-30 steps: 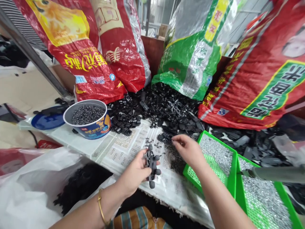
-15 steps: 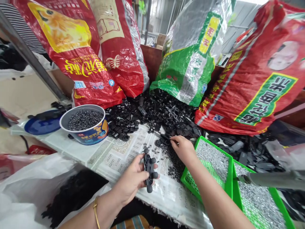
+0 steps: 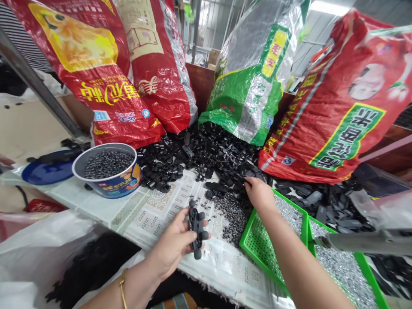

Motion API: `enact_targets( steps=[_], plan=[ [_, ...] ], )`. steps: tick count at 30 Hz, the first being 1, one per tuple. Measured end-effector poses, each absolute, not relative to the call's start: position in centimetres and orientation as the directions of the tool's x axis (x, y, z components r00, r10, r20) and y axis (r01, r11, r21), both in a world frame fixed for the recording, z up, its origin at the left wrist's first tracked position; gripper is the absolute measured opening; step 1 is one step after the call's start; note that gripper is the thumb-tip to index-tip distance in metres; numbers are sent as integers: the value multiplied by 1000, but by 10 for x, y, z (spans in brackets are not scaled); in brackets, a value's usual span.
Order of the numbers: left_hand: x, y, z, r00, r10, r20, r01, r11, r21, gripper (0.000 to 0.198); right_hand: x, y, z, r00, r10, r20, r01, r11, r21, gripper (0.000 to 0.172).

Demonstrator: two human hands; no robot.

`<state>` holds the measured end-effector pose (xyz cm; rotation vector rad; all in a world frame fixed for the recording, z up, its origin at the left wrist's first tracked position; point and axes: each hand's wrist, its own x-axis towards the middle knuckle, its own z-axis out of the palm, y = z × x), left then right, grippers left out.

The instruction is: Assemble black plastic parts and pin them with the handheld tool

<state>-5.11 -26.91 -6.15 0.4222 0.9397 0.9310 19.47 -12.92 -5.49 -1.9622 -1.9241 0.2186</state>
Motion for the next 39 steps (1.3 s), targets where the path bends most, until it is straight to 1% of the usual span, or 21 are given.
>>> enact_targets(
  steps=[2,5,6,7,9,11,15,18,22,25,29,31,33,34,39],
  plan=[
    [-49,-266,-61,209,850,-484,-524,515,678,58,183,-150,-52,56,991,118,885,6,-466,32],
    [-43,-261,-60,115,885,-451,-553,434,711,58,158,-197,-48,-5,1000,-2,736,2,-677,37],
    [-40,-260,-60,78,892,-445,-554,410,725,59,149,-213,-46,-13,995,-95,534,-73,-842,39],
    [-37,-258,-61,39,898,-438,-555,384,738,61,140,-229,-46,-20,983,-181,343,-163,-925,42],
    [-33,-257,-66,-23,910,-414,-560,332,759,65,123,-253,-46,2,952,-305,86,-304,-949,42],
    [-30,-258,-73,-63,928,-366,-552,273,788,66,109,-266,-48,22,932,-363,-29,-362,-932,37],
    [-28,-263,-89,-116,965,-236,-491,151,858,61,94,-267,-56,66,932,-358,-55,-355,-933,28],
    [-29,-267,-95,-118,974,-193,-464,118,878,61,88,-264,-62,102,946,-308,-77,-301,-950,26],
    [-32,-273,-90,-89,976,-197,-481,131,867,63,83,-264,-68,129,954,-272,-113,-258,-959,27],
    [-32,-276,-81,-59,973,-223,-537,158,829,57,81,-264,-70,126,960,-251,-97,-240,-966,27],
    [-31,-276,-74,-80,965,-248,-547,166,821,46,81,-264,-67,129,968,-215,-43,-212,-976,28],
    [-30,-275,-73,-93,964,-249,-532,163,831,44,83,-266,-67,132,971,-197,41,-204,-978,27],
    [-30,-274,-73,-91,966,-241,-526,159,835,41,83,-269,-68,114,971,-208,120,-221,-968,25],
    [-29,-274,-73,-88,968,-235,-526,155,836,41,84,-271,-69,102,970,-223,134,-235,-963,26],
    [-25,-275,-75,-118,966,-228,-546,129,828,36,85,-272,-72,82,954,-289,54,-294,-954,30]
  ],
)
